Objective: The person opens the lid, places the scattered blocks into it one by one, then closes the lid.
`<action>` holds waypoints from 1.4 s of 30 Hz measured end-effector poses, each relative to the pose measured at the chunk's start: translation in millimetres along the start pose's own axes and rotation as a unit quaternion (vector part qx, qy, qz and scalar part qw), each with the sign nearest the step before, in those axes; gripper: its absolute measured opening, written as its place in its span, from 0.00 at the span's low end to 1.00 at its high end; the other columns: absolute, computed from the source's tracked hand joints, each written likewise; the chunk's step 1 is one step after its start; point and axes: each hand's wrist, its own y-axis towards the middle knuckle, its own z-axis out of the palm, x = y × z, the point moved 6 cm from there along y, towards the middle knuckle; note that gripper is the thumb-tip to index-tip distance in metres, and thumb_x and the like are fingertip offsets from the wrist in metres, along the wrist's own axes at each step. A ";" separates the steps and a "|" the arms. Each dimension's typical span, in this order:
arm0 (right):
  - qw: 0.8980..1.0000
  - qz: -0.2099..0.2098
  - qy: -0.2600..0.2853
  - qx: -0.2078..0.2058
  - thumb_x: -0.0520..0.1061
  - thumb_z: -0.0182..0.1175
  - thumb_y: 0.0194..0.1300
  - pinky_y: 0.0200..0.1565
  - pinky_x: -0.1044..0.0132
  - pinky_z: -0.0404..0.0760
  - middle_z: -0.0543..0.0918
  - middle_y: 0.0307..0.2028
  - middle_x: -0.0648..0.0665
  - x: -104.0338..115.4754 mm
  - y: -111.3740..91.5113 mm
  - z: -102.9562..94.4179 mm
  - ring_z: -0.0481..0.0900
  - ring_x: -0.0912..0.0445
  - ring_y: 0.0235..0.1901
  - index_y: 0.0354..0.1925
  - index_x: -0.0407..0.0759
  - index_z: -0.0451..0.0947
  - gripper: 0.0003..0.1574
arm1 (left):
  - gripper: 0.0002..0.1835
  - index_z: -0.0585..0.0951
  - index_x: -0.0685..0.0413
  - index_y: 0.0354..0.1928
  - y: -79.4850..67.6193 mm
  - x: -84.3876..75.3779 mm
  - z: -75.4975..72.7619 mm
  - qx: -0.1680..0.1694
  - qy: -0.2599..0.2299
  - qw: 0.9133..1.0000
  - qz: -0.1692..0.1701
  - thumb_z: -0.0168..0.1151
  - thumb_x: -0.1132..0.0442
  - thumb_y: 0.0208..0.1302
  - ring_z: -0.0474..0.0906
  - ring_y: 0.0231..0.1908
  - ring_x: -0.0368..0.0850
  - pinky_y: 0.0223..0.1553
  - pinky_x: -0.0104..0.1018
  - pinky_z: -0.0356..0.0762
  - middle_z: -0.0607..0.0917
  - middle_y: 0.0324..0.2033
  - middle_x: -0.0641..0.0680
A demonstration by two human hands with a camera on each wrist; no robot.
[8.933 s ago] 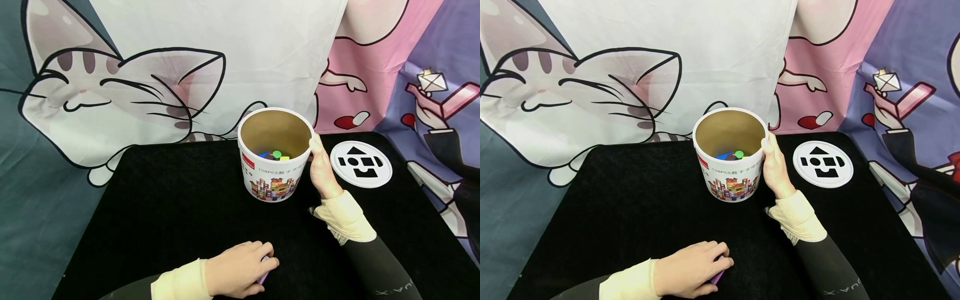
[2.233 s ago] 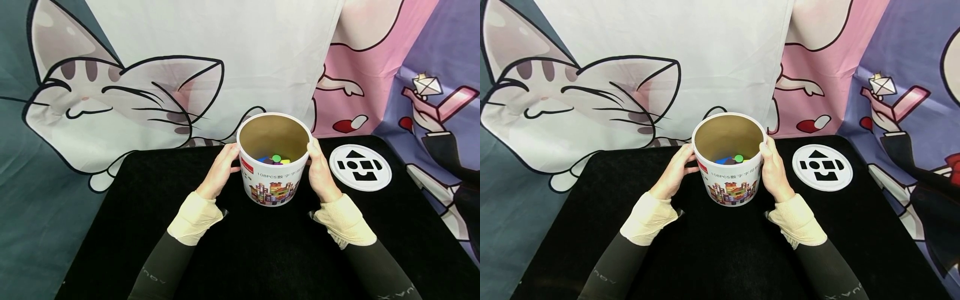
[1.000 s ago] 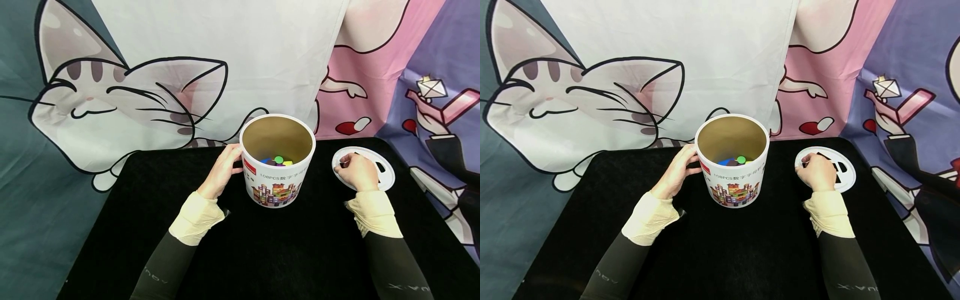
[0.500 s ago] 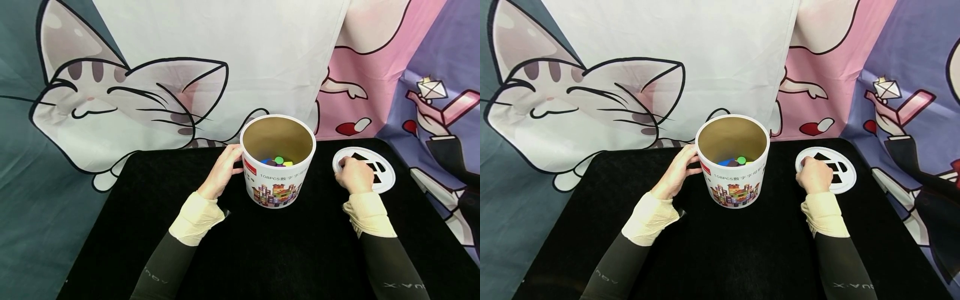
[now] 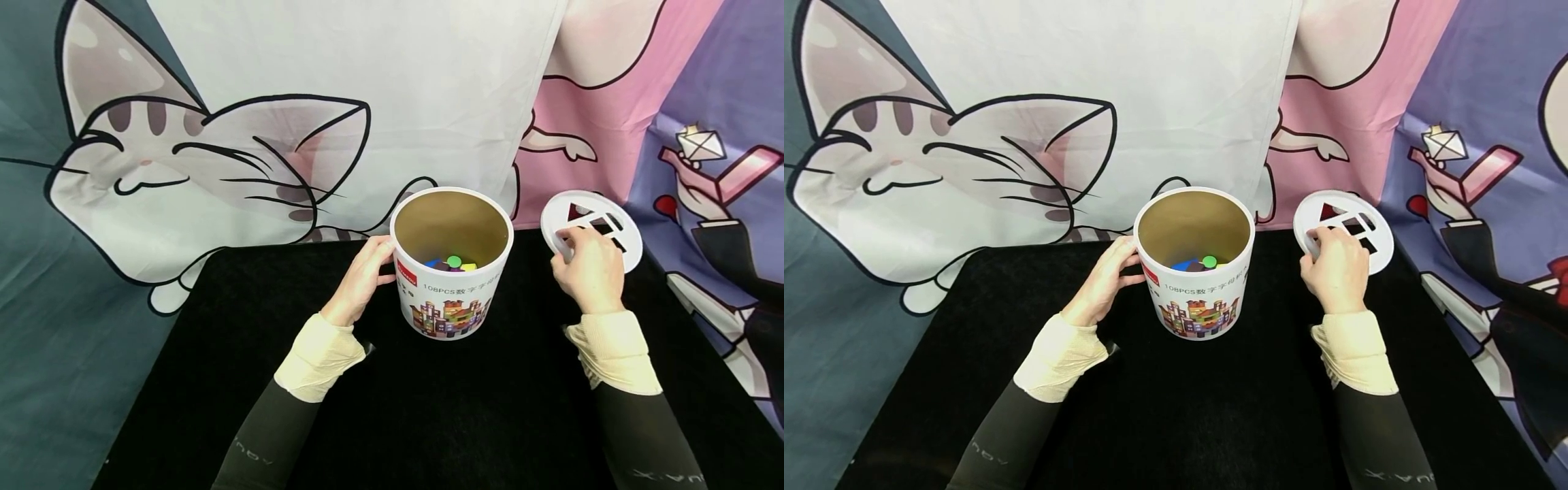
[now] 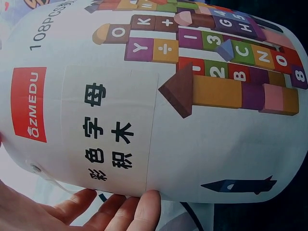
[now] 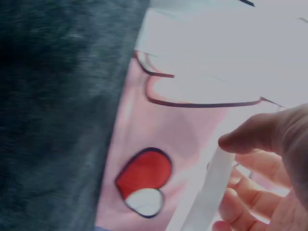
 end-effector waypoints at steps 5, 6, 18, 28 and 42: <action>0.997 -0.039 0.042 -0.060 0.37 0.62 0.47 0.47 0.39 0.72 0.84 0.36 0.32 18.7 3.2 -20.4 0.79 0.34 0.40 0.48 0.36 0.84 0.25 | 0.29 0.68 0.64 0.70 -0.4 -0.5 -1.0 0.000 0.003 1.000 0.002 0.45 0.49 0.80 0.71 0.67 0.57 0.63 0.62 0.74 0.71 0.68 0.67; 0.995 -0.044 0.052 -0.070 0.37 0.62 0.48 0.47 0.40 0.71 0.84 0.36 0.33 21.6 3.4 -24.1 0.78 0.35 0.39 0.48 0.36 0.84 0.25 | 0.29 0.68 0.64 0.70 -0.4 -0.5 -1.1 0.000 0.004 1.000 0.003 0.45 0.48 0.80 0.71 0.67 0.57 0.63 0.62 0.74 0.71 0.68 0.67; 0.907 0.037 0.322 -0.268 0.31 0.64 0.50 0.37 0.77 0.72 0.87 0.33 0.57 46.8 0.0 -84.7 0.78 0.72 0.27 0.47 0.37 0.88 0.23 | 0.28 0.68 0.64 0.69 -0.3 -0.6 -0.4 0.000 -0.001 1.000 0.005 0.45 0.49 0.81 0.72 0.67 0.57 0.64 0.63 0.74 0.71 0.68 0.67; 0.700 0.080 0.632 -0.323 0.18 0.59 0.47 0.30 0.69 0.78 0.88 0.30 0.31 40.6 -0.4 -98.4 0.86 0.48 0.26 0.42 0.19 0.80 0.19 | 0.29 0.68 0.64 0.69 -0.4 -1.6 -0.8 0.001 0.003 1.000 0.008 0.46 0.48 0.80 0.71 0.67 0.57 0.63 0.62 0.74 0.71 0.68 0.66; 0.505 0.144 0.839 -0.144 0.16 0.47 0.65 0.31 0.56 0.87 0.86 0.35 0.24 52.0 0.4 -79.4 0.89 0.38 0.32 0.47 0.18 0.74 0.15 | 0.29 0.67 0.65 0.70 -1.4 -0.3 0.4 -0.004 -0.009 1.000 -0.003 0.46 0.49 0.79 0.71 0.65 0.57 0.63 0.61 0.75 0.71 0.67 0.68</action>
